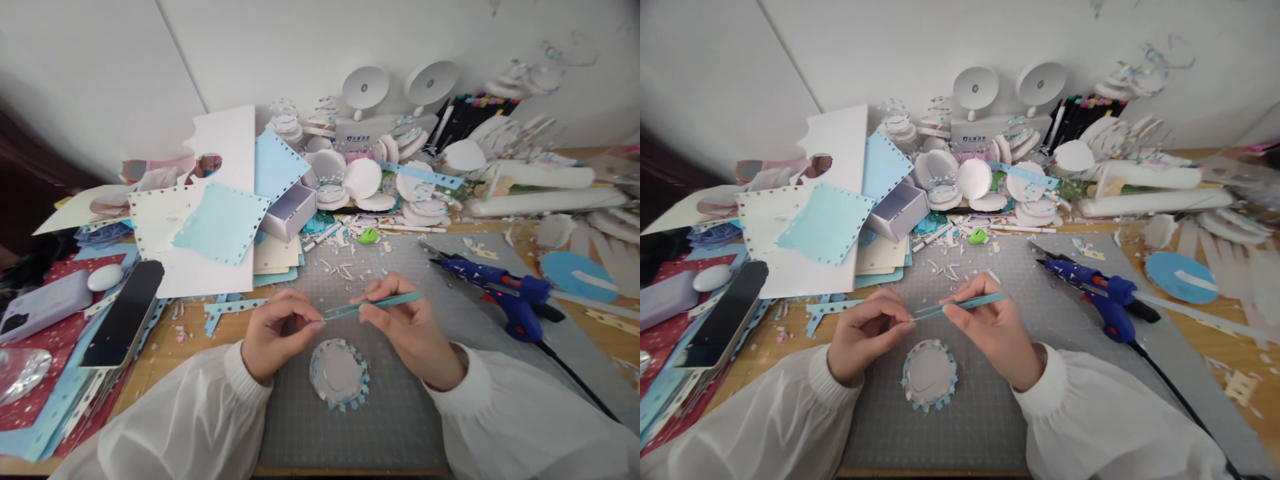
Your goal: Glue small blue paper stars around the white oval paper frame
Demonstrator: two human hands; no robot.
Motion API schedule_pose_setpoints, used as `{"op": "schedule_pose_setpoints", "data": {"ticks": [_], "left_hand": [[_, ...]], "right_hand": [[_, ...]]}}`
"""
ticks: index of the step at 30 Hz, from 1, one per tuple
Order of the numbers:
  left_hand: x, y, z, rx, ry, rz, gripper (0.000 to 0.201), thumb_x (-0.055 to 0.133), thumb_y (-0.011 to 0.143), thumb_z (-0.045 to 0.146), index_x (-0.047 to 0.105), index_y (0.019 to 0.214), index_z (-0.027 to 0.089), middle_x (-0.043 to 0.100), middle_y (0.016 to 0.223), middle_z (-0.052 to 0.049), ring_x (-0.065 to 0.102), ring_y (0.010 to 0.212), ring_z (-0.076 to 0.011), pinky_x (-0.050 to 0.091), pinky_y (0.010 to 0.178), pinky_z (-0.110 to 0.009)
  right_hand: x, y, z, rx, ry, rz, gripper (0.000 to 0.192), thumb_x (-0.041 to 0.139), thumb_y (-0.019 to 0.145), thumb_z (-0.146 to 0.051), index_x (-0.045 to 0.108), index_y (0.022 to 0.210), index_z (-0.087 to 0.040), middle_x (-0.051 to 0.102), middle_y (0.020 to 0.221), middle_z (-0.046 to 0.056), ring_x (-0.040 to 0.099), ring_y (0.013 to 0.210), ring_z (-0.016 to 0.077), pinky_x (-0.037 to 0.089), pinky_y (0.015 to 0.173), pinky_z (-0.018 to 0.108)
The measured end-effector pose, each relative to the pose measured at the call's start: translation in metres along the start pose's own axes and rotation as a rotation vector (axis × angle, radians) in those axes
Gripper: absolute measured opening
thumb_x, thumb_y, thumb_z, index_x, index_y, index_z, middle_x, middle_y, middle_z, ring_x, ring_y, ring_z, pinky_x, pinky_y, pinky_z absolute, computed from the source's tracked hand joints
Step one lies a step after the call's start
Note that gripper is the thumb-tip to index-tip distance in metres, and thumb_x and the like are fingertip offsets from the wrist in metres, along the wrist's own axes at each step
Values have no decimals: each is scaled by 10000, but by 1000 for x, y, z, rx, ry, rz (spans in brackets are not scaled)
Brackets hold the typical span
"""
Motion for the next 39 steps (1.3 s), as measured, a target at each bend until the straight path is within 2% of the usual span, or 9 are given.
{"op": "schedule_pose_setpoints", "data": {"ticks": [13, 20, 39], "left_hand": [[0, -1, -1, -11, -10, -6, 43, 706, 716, 130, 681, 742, 155, 545, 699, -24, 508, 621, -107, 411, 543, -215], [0, -2, -3, -25, -1, -9, 40, 709, 720, 141, 688, 750, 158, 551, 711, -27, 507, 626, -109, 406, 547, -221], [-1, -2, -3, -61, -11, 10, 20, 709, 723, 147, 706, 741, 154, 580, 701, -38, 523, 622, -111, 402, 532, -215]], "right_hand": [[1, 0, -2, -7, -30, -19, 130, 674, 772, -169, 560, 796, -226, 567, 819, -24, 618, 791, 83, 492, 693, 180], [2, 0, -1, -17, 6, -25, 127, 670, 777, -173, 561, 805, -232, 567, 820, -31, 622, 803, 82, 490, 693, 176], [3, -3, -8, -54, -107, -15, 117, 662, 776, -173, 554, 782, -218, 542, 773, -23, 643, 752, 106, 506, 654, 201]]}}
Point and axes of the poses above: each hand's wrist, its own y-axis towards the middle knuckle, its own x-axis out of the palm, z = x × y, the point moved 5 cm from there along y, towards the middle knuckle
